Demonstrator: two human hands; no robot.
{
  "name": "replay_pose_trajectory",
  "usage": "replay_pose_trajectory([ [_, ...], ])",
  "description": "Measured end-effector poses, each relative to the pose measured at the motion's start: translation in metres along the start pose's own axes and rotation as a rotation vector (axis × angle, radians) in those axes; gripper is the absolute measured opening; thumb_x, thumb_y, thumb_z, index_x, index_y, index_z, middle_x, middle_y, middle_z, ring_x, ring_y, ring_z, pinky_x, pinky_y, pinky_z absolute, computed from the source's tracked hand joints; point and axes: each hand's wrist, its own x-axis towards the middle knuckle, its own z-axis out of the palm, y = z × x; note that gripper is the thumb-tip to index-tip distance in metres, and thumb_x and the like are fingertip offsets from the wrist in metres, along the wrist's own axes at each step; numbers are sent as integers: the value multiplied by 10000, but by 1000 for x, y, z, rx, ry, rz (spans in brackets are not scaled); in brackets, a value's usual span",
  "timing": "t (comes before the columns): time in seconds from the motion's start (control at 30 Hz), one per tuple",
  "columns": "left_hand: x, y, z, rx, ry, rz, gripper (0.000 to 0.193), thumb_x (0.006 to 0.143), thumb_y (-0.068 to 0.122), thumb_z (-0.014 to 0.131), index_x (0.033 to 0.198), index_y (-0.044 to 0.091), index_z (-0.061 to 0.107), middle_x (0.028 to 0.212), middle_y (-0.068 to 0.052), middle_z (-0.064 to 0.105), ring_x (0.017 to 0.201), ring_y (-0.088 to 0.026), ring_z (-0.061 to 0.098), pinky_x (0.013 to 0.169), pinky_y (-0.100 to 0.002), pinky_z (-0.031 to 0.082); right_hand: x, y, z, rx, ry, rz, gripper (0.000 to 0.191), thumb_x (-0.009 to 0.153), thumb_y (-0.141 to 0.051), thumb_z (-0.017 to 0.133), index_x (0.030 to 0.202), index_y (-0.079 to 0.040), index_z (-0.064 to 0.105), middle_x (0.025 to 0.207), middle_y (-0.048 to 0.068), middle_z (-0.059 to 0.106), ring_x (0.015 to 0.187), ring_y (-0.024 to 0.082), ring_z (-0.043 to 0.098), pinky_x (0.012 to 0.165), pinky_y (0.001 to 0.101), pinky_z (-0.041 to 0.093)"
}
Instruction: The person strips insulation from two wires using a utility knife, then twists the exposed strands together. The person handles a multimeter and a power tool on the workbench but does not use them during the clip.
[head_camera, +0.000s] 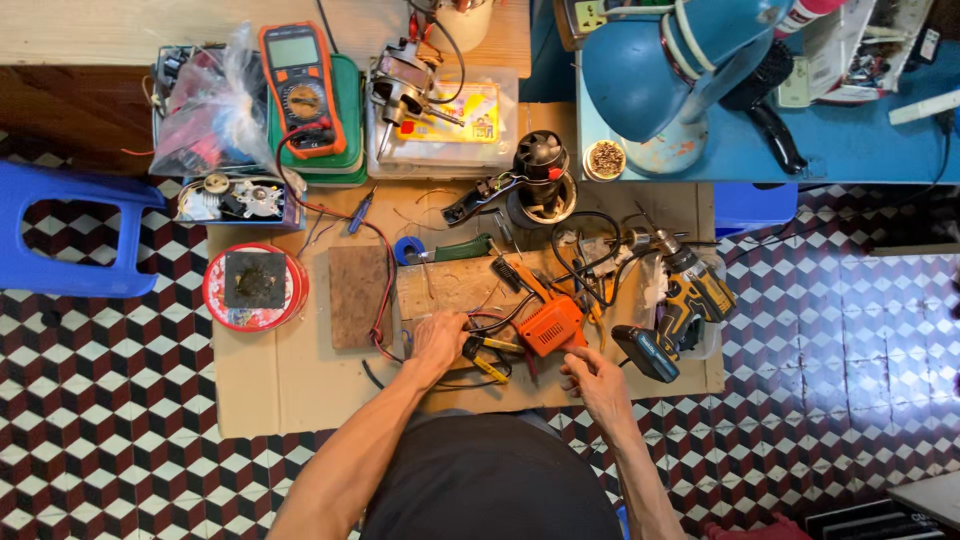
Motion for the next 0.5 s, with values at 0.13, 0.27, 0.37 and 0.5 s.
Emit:
replay_pose_trajectory([
  [0.13,-7,8,-10,-47,50,75,187,906,171,714,1014,45,629,863,-171,675,806,-390,664,700,-504,518,2,-1,4,-8,-27,28,494,968,-343,592,1298,18,661,996,130,762,782,168,698,701,302,557],
  [0.27,-23,50,-36,-94,131,226,156,925,165,693,1028,62,636,794,-157,667,732,-352,677,655,-469,529,6,-20,28,300,-253,91,637,982,-514,494,1258,30,678,1019,132,774,846,169,728,773,296,580],
  [0.37,-29,90,-67,-88,150,260,136,944,162,700,1009,61,636,790,-138,680,712,-331,677,652,-458,526,13,-46,51,472,-385,48,683,987,-578,458,1251,19,661,1027,128,747,896,167,718,850,300,590],
  [0.5,-43,133,-122,-255,215,383,142,961,127,682,1077,56,641,868,-96,724,794,-277,722,678,-397,555,15,-72,56,1017,-662,-94,583,1145,-530,536,1330,10,658,959,65,685,873,173,644,817,343,543],
])
